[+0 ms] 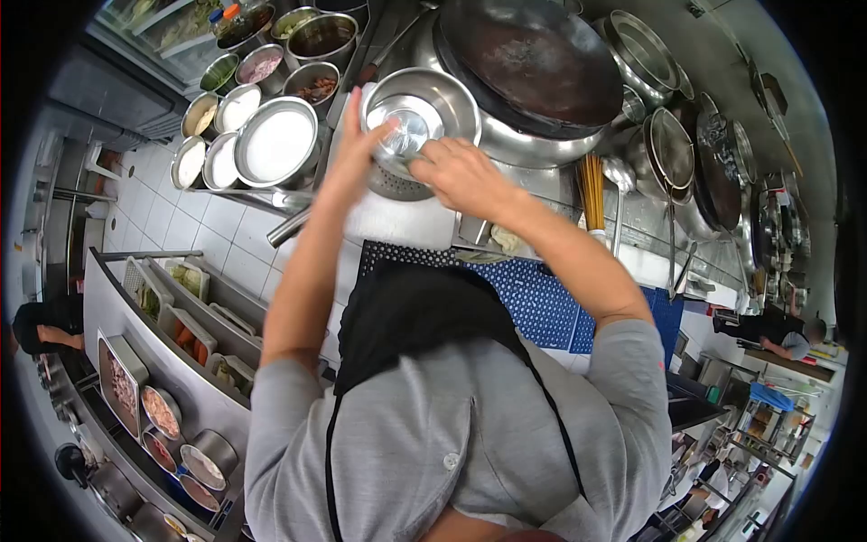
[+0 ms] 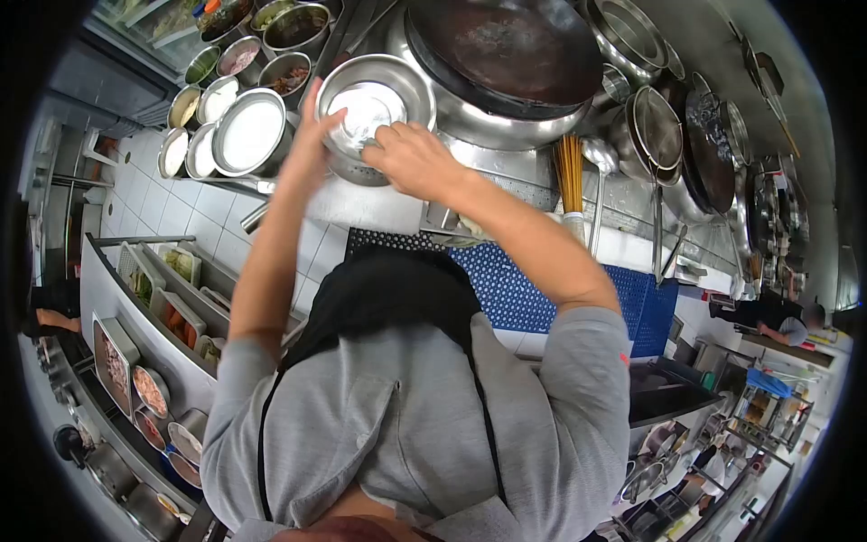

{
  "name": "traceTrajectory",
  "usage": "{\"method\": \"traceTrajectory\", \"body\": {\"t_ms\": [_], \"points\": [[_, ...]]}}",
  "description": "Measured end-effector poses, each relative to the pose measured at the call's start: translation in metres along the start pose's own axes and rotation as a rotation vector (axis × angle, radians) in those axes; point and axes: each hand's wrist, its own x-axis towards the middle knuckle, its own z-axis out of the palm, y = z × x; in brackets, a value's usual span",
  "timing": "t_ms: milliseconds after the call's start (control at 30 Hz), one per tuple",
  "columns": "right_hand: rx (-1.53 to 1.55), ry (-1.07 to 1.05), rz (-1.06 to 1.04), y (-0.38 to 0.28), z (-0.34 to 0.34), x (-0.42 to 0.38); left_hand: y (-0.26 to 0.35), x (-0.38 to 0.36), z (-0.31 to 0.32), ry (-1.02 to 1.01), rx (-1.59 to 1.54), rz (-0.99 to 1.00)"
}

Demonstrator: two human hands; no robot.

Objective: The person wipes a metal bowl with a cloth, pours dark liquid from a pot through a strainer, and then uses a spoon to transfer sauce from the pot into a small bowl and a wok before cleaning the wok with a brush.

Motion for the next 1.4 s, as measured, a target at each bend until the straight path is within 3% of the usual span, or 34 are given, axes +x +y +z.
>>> {"method": "traceTrajectory", "body": {"t_ms": [67,167,233,300,333,433,533,567,633,733,833,867,967,1067,1167,1200,1233,1300,1333,1400], "points": [[0.129,0.101,0.182,-0.011,0.016,0.016,-0.023,-0.017,0.034,0.109,-0.115,0.087],[0.150,-0.019,0.009,-0.022,0.011,0.001,-0.044,0.018,-0.023,-0.002,-0.038,0.198],[0.060,-0.108,-0.077,-0.012,-0.014,-0.012,-0.016,0.014,-0.042,-0.110,0.073,-0.005],[0.019,-0.115,-0.096,0.008,-0.021,-0.013,-0.002,0.010,-0.042,-0.091,-0.002,-0.081],[-0.003,-0.003,-0.040,0.013,-0.022,-0.004,0.005,0.004,-0.031,-0.096,-0.035,-0.116],[-0.222,-0.119,-0.071,0.034,-0.009,0.026,-0.017,0.003,0.000,-0.065,-0.059,-0.113],[-0.314,-0.239,0.107,0.021,0.003,0.023,-0.016,-0.005,0.014,-0.012,0.089,0.055],[-0.050,-0.451,0.343,0.014,0.004,0.023,-0.021,-0.003,0.007,0.009,0.074,0.048],[0.277,-0.279,0.363,-0.005,0.018,0.020,-0.026,-0.002,0.002,0.033,0.011,-0.051],[0.349,-0.155,0.419,-0.021,0.038,0.025,-0.040,-0.004,-0.003,0.117,-0.036,-0.296],[-0.243,-0.172,0.057,0.023,0.030,0.021,-0.041,-0.024,0.001,-0.143,-0.118,-0.235],[-0.311,-0.113,0.028,0.032,0.028,0.017,-0.050,-0.022,0.001,-0.126,-0.125,-0.232],[-0.378,0.056,0.126,0.011,-0.017,0.025,-0.044,-0.018,0.007,-0.090,-0.142,-0.087],[-0.405,0.461,0.314,0.015,-0.047,0.028,-0.038,-0.012,-0.001,-0.036,-0.143,-0.223],[-0.306,0.331,0.003,0.025,-0.029,0.018,-0.032,-0.019,-0.001,-0.025,-0.157,-0.219],[-0.301,0.127,-0.007,0.027,-0.010,0.006,-0.029,-0.019,0.000,-0.031,-0.175,-0.207],[-0.364,-0.114,0.049,0.016,-0.006,-0.001,-0.029,-0.016,-0.003,-0.039,-0.109,-0.147],[0.100,-0.449,0.251,-0.008,-0.011,0.001,-0.029,-0.008,-0.005,-0.055,0.013,-0.021],[0.129,-0.359,0.242,-0.010,-0.012,0.005,-0.022,-0.016,0.001,0.001,0.078,-0.107],[0.191,-0.174,0.226,-0.008,-0.007,0.014,-0.035,-0.010,-0.006,-0.066,0.067,-0.092]]}}
